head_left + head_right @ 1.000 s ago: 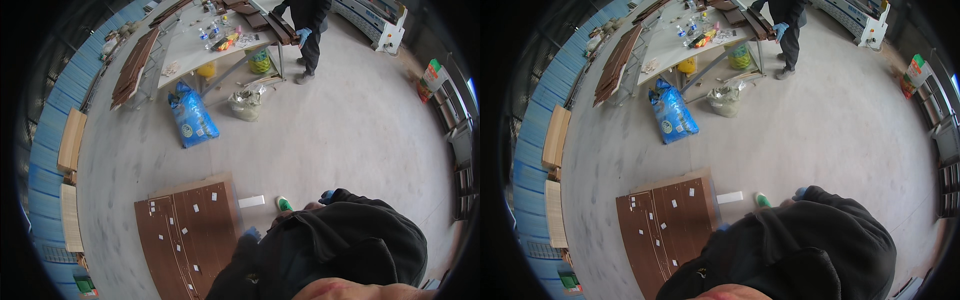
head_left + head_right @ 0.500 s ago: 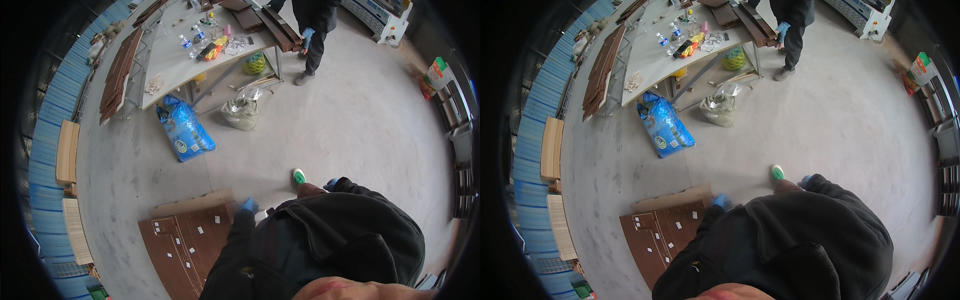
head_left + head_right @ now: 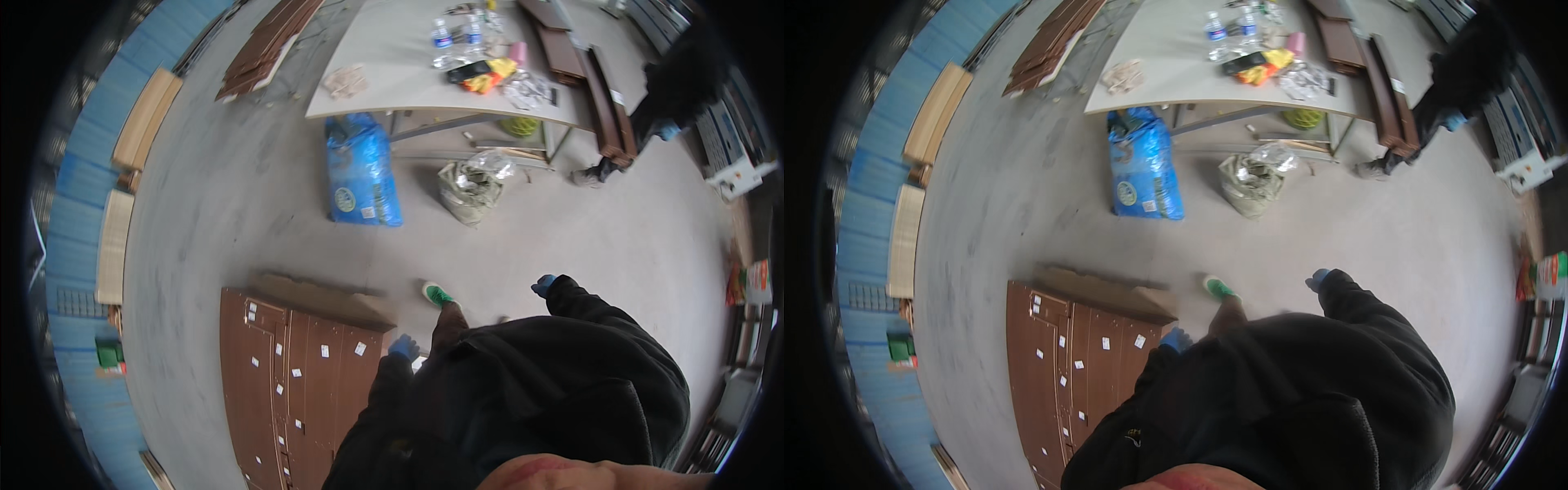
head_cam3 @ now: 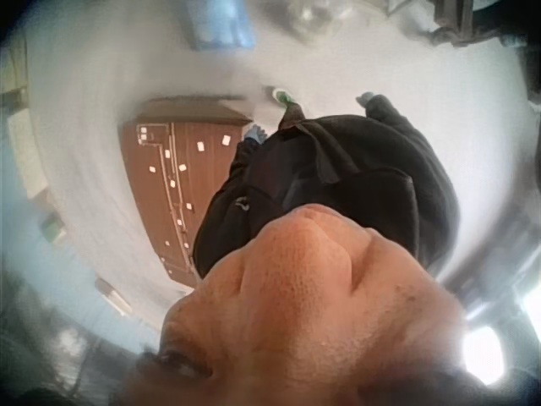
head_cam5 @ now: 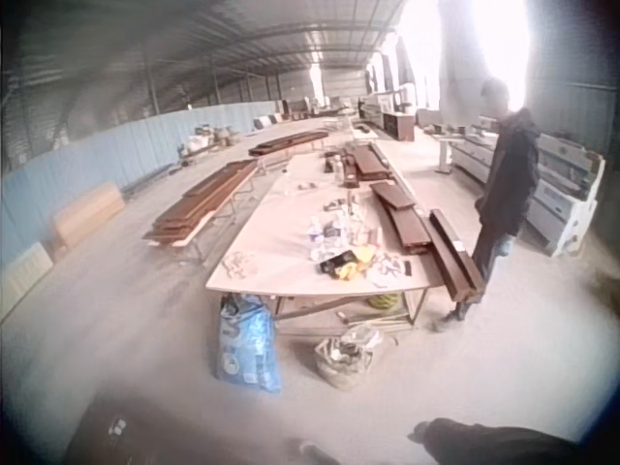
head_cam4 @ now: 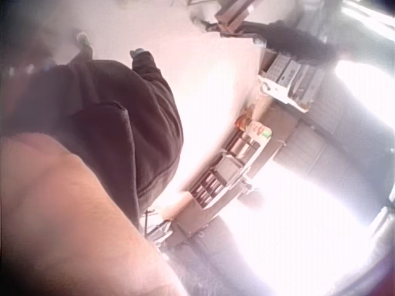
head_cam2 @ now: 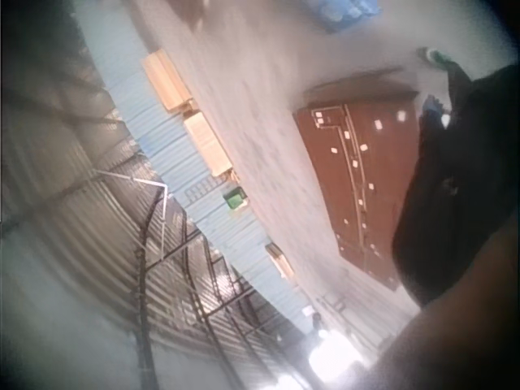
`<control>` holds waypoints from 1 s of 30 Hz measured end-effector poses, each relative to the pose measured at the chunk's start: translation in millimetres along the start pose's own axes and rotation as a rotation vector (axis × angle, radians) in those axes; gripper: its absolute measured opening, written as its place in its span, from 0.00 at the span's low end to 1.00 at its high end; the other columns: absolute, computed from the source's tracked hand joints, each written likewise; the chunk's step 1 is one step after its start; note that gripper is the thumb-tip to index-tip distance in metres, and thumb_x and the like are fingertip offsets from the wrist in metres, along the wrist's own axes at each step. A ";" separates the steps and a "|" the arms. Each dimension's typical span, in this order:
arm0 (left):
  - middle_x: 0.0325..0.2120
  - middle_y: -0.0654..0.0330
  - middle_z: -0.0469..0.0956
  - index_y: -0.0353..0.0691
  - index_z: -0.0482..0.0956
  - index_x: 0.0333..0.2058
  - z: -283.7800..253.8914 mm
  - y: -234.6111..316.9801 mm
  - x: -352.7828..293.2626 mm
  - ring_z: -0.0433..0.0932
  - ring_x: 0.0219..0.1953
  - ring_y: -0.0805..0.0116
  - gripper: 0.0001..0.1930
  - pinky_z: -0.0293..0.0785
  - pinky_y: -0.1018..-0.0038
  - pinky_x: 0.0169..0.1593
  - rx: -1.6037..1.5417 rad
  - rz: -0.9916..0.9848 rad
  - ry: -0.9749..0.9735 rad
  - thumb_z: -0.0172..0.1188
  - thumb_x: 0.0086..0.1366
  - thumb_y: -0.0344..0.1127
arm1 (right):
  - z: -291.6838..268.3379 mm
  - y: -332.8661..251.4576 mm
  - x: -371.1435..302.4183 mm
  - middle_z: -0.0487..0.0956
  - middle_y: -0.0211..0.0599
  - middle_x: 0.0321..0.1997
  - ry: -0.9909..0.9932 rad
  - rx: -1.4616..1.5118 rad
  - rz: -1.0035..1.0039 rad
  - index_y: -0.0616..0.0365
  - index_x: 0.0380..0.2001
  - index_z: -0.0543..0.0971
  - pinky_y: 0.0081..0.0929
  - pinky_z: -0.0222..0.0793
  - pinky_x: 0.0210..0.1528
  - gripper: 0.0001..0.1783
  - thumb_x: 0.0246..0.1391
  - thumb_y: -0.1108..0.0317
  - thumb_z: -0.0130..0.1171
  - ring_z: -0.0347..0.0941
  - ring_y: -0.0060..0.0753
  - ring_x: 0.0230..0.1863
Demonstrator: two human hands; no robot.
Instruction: The person handles brown wood panels, wiping them with a cloth and applying a small amount of filler or putty to an edge. They move panels between a floor stack and a workbench, then apply the filler to a panel edge.
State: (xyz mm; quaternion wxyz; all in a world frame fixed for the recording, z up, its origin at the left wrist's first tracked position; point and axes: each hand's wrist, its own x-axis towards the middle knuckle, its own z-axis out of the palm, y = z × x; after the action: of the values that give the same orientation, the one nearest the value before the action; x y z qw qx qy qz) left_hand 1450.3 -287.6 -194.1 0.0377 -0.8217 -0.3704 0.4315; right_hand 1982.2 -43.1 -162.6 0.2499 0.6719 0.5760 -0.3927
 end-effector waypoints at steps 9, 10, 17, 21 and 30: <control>0.55 0.54 0.77 0.43 0.74 0.58 115.2 -181.9 1.2 0.75 0.55 0.53 0.23 0.72 0.55 0.55 -3.120 -1.251 0.047 0.49 0.75 0.51 | -79.8 -279.5 37.5 0.86 0.45 0.53 -0.138 -0.012 -0.321 0.58 0.55 0.83 0.41 0.73 0.61 0.33 0.58 0.41 0.63 0.80 0.46 0.57; 0.56 0.54 0.78 0.42 0.75 0.59 118.0 -202.3 -5.1 0.76 0.55 0.53 0.23 0.74 0.56 0.55 -3.072 -1.337 0.100 0.50 0.75 0.51 | -87.7 -309.5 48.6 0.85 0.45 0.54 -0.171 -0.111 -0.300 0.56 0.55 0.84 0.41 0.73 0.61 0.32 0.58 0.42 0.63 0.80 0.46 0.57; 0.32 0.62 0.76 0.50 0.73 0.40 138.5 -327.7 -7.3 0.75 0.33 0.62 0.11 0.71 0.58 0.35 -3.163 -1.464 0.400 0.53 0.71 0.49 | -160.2 -476.2 130.0 0.87 0.41 0.37 -0.073 -0.207 -0.295 0.52 0.30 0.87 0.42 0.75 0.51 0.22 0.56 0.43 0.65 0.82 0.42 0.44; 0.43 0.61 0.82 0.52 0.78 0.47 206.5 -350.9 -15.5 0.78 0.49 0.56 0.19 0.73 0.51 0.51 -3.337 -1.056 0.265 0.43 0.74 0.54 | -209.2 -575.9 190.5 0.81 0.53 0.59 -0.170 -0.258 -0.313 0.59 0.54 0.84 0.45 0.69 0.66 0.36 0.56 0.38 0.60 0.76 0.52 0.63; 0.52 0.60 0.76 0.52 0.74 0.54 280.8 -520.7 -36.1 0.74 0.56 0.55 0.20 0.68 0.50 0.57 -3.216 -1.370 -0.011 0.43 0.74 0.55 | -280.6 -869.2 267.4 0.82 0.56 0.57 -0.042 -0.359 -0.567 0.62 0.55 0.82 0.45 0.72 0.65 0.37 0.54 0.41 0.62 0.78 0.56 0.60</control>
State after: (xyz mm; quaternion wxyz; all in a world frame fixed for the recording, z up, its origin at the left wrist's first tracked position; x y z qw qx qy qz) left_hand 930.6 -6.7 -146.2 0.5854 -0.2548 0.6427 0.4235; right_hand 1213.5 516.4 -120.4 0.2570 0.4221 0.7945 -0.3529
